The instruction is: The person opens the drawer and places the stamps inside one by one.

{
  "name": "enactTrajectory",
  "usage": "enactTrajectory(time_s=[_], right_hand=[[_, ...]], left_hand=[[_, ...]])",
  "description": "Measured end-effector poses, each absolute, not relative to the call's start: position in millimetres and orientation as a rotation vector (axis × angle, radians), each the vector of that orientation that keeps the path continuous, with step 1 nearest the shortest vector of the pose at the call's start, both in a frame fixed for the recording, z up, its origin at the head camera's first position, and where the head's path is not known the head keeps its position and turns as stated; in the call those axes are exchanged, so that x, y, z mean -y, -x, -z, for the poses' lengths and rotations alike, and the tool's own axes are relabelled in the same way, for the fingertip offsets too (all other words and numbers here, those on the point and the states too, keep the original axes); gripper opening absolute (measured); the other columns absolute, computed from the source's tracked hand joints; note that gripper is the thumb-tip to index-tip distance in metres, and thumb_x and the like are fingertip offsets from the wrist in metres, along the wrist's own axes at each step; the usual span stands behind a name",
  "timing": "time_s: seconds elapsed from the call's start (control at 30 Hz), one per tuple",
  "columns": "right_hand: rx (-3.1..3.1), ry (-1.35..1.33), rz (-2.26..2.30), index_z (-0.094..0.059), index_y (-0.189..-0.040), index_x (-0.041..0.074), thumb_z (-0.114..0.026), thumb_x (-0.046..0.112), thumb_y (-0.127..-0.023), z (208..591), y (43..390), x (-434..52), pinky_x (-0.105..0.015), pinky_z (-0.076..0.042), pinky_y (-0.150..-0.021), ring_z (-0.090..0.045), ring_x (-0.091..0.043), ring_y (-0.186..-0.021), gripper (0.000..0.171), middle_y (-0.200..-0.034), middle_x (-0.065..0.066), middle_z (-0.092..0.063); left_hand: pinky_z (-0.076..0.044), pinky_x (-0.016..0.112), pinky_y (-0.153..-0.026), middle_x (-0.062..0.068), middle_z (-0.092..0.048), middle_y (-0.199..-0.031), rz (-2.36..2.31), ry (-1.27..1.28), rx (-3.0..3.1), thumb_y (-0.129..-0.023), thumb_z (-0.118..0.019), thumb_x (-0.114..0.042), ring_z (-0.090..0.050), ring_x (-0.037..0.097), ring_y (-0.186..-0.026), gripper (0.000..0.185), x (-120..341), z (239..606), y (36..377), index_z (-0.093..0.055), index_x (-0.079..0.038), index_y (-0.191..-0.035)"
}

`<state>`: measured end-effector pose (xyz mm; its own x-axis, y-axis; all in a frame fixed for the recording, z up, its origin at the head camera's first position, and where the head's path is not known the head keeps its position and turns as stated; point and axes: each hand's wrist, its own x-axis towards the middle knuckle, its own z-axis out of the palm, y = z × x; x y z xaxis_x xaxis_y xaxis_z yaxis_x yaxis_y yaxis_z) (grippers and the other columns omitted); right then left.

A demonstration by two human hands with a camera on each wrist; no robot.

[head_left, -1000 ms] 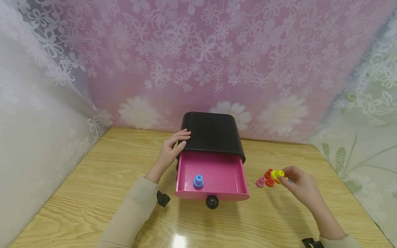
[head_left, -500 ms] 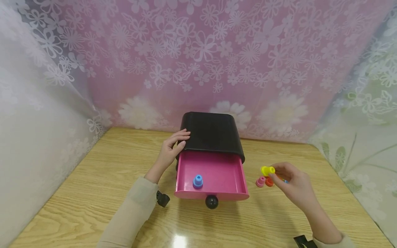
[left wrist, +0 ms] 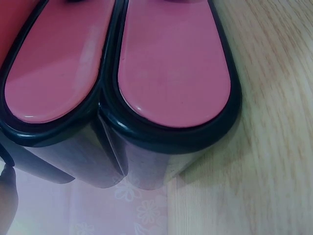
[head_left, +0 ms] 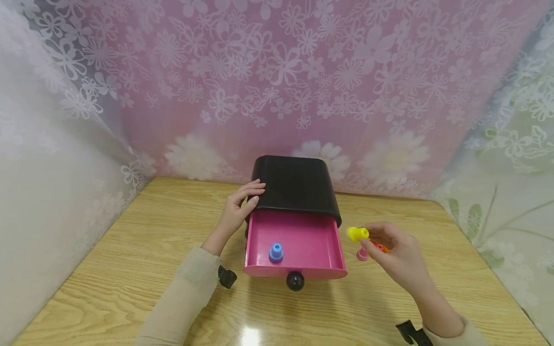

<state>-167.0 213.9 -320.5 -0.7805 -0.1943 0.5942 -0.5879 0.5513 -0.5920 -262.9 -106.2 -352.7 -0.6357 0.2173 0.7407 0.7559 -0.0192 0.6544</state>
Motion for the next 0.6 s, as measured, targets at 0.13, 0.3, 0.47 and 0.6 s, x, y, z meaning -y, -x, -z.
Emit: enactTrajectory(time_s=[0.13, 0.3, 0.47, 0.6], right_hand=[[2.325, -0.654, -1.124, -0.061, -0.092, -0.001, -0.069, -0.01, -0.068, 317, 165, -207, -0.013, -0.047, -0.068, -0.059, 0.001, -0.078, 0.026, -0.085, -0.009, -0.065], [2.285, -0.745, -1.221, -0.061, -0.093, 0.0, -0.067, -0.013, -0.068, 317, 166, -198, -0.018, -0.05, -0.06, -0.06, -0.003, -0.077, 0.028, -0.085, -0.009, -0.065], [2.293, -0.806, -1.277, -0.061, -0.094, 0.002, -0.067, -0.011, -0.07, 316, 166, -189, -0.018, -0.049, -0.068, -0.061, -0.006, -0.081, 0.028, -0.087, -0.007, -0.065], [2.332, -0.819, -1.269, -0.062, -0.094, 0.004, -0.068, -0.005, -0.072, 317, 166, -182, -0.018, -0.049, -0.067, -0.061, -0.007, -0.08, 0.025, -0.086, -0.002, -0.065]], left_hand=[[-0.026, 0.043, -0.101, 0.033, -0.048, -0.114, 1.695, 1.013, 1.835, -0.081, -0.045, 0.015, -0.033, 0.042, -0.119, 0.021, 106, 353, 263, -0.055, 0.019, -0.1], [-0.026, 0.044, -0.101, 0.033, -0.048, -0.114, 1.692, 1.013, 1.836, -0.081, -0.045, 0.015, -0.033, 0.042, -0.119, 0.021, 106, 353, 262, -0.055, 0.019, -0.1], [-0.025, 0.043, -0.101, 0.033, -0.048, -0.114, 1.695, 1.008, 1.843, -0.082, -0.045, 0.015, -0.033, 0.041, -0.119, 0.021, 106, 352, 261, -0.055, 0.019, -0.1], [-0.025, 0.043, -0.101, 0.032, -0.048, -0.115, 1.693, 1.001, 1.853, -0.082, -0.045, 0.015, -0.034, 0.04, -0.119, 0.022, 106, 352, 261, -0.055, 0.018, -0.101]])
